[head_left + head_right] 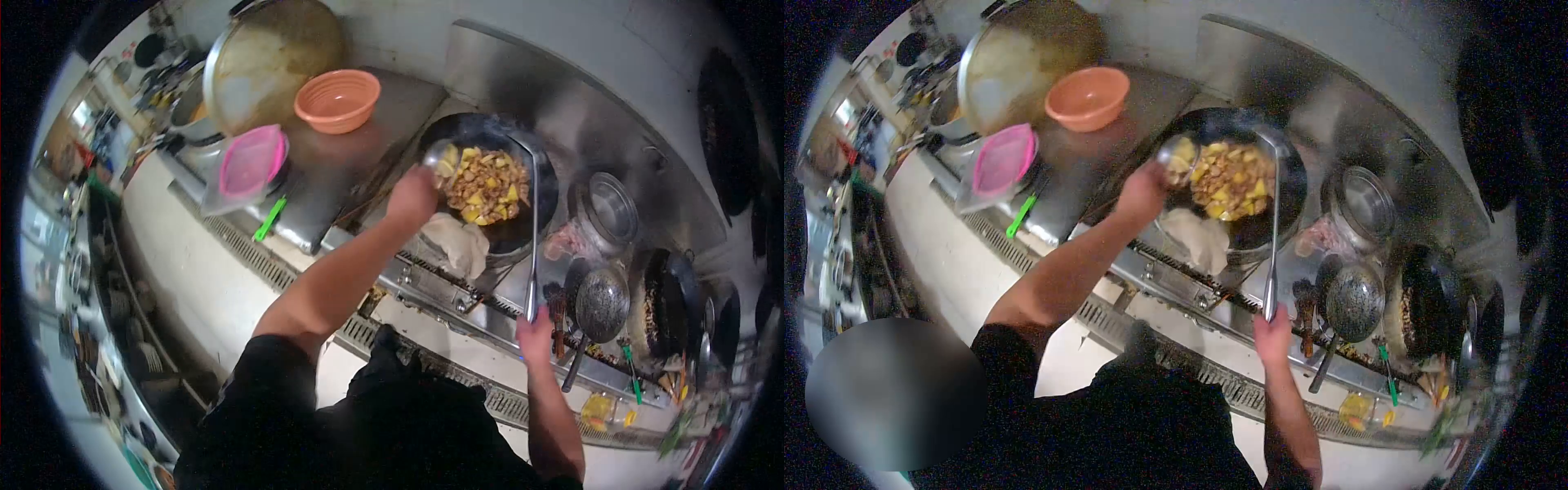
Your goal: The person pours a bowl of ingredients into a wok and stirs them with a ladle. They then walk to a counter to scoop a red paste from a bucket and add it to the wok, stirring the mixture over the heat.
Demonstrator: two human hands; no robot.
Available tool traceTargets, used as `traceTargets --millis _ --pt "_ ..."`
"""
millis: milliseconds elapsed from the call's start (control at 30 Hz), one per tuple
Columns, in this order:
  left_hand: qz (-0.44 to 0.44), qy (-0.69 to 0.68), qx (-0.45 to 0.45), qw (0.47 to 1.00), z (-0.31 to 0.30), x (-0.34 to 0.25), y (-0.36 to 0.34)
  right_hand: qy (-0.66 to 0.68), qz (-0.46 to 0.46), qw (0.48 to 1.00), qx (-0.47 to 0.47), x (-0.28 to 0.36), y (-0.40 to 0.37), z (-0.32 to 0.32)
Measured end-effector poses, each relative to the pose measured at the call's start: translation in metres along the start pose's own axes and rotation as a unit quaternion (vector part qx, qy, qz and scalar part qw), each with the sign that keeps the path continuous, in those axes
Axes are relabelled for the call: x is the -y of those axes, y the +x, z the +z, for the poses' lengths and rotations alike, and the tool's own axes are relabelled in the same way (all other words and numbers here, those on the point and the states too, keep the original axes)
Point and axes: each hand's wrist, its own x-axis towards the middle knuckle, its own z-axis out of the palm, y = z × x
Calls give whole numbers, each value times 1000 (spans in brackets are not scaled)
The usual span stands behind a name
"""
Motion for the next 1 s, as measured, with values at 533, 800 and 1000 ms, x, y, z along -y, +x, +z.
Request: traceTargets --millis 533,800,1000 --pt "239 125 159 950 22 -8 106 18 113 993 4 34 -47 49" --pt "-58 -208 27 976 34 79 90 42 158 986 28 68 -51 61" --pt "-442 -638 -120 619 -8 213 -14 -85 58 994 34 44 -54 35"
